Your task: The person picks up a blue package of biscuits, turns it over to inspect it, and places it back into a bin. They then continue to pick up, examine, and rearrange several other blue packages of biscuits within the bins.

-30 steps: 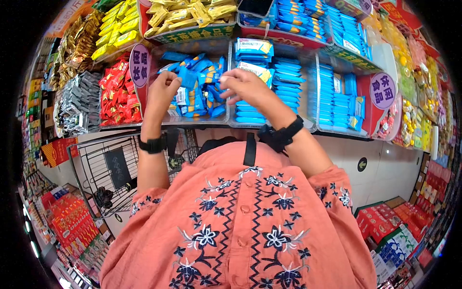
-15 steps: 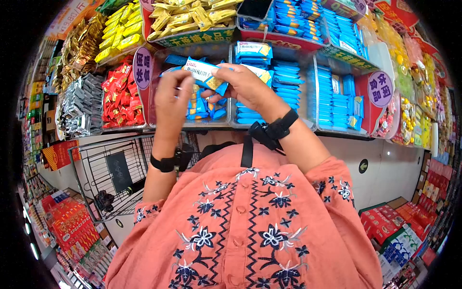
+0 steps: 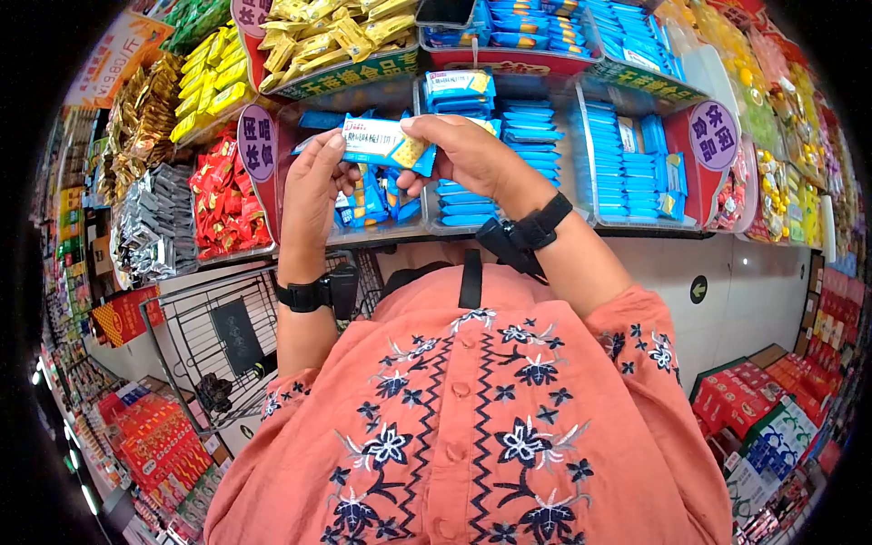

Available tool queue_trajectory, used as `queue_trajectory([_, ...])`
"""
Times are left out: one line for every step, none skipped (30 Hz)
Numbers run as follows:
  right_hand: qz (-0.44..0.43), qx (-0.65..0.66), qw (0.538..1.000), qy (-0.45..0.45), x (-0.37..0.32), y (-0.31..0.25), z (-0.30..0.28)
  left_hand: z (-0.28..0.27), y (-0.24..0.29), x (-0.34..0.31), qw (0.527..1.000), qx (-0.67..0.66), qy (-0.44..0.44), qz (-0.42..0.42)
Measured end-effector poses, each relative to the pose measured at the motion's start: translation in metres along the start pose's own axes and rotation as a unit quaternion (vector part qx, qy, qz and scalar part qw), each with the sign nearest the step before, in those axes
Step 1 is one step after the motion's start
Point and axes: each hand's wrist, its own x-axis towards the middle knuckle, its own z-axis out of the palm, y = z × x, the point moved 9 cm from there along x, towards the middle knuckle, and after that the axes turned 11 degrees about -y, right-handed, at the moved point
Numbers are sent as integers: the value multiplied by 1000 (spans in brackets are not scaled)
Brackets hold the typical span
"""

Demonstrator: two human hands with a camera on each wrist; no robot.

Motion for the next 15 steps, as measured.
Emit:
queue_trajectory([-1, 0, 1000, -2, -1, 0, -1, 1, 0, 1, 1000, 2, -2, 0])
queue_trajectory([-2, -1, 1000, -4, -1, -1, -2, 2, 0, 2, 1000, 3, -4, 1])
queue_trajectory([-3, -1, 1000, -5, -2, -1, -2, 3, 0, 3, 1000, 5, -6, -1])
queue_trajectory([-2, -5, 1000, -3, -3, -1, -3, 3, 0, 3, 1000, 7, -8, -2])
queue_trajectory([-1, -9, 1000, -1, -3, -2, -4, 3, -1, 4, 1000, 9, -10, -3])
queue_trajectory([0, -12, 1000, 2, -4, -2, -5, 5, -1, 4, 1000, 6, -11, -4])
queue_trajectory([-1, -14, 1000, 3, -4, -3, -5, 6, 0, 4, 1000, 3, -11, -6])
queue_trajectory([-2, -16, 1000, 5, -5, -4, -4, 7, 0, 4, 1000, 0, -12, -8])
queue_trajectory([-3, -17, 1000, 7, -5, -5, -5, 8, -1, 5, 1000, -1, -12, -9])
queue_trajectory([-6, -17, 1000, 9, -6, -5, -6, 8, -2, 6, 1000, -3, -13, -11])
queue_trajectory([-9, -16, 1000, 11, -6, -4, -8, 9, -3, 7, 1000, -5, -13, -12])
queue_trajectory([-12, -15, 1000, 13, -6, -4, -10, 9, -4, 7, 1000, -8, -14, -13])
queue_trajectory([-13, -15, 1000, 15, -6, -4, -12, 10, -6, 8, 1000, -10, -15, -14])
queue_trajectory([-14, -15, 1000, 18, -7, -3, -14, 11, -7, 8, 1000, -13, -16, -16])
queue_trajectory([-14, -15, 1000, 20, -8, -3, -16, 12, -8, 9, 1000, -12, -15, -18])
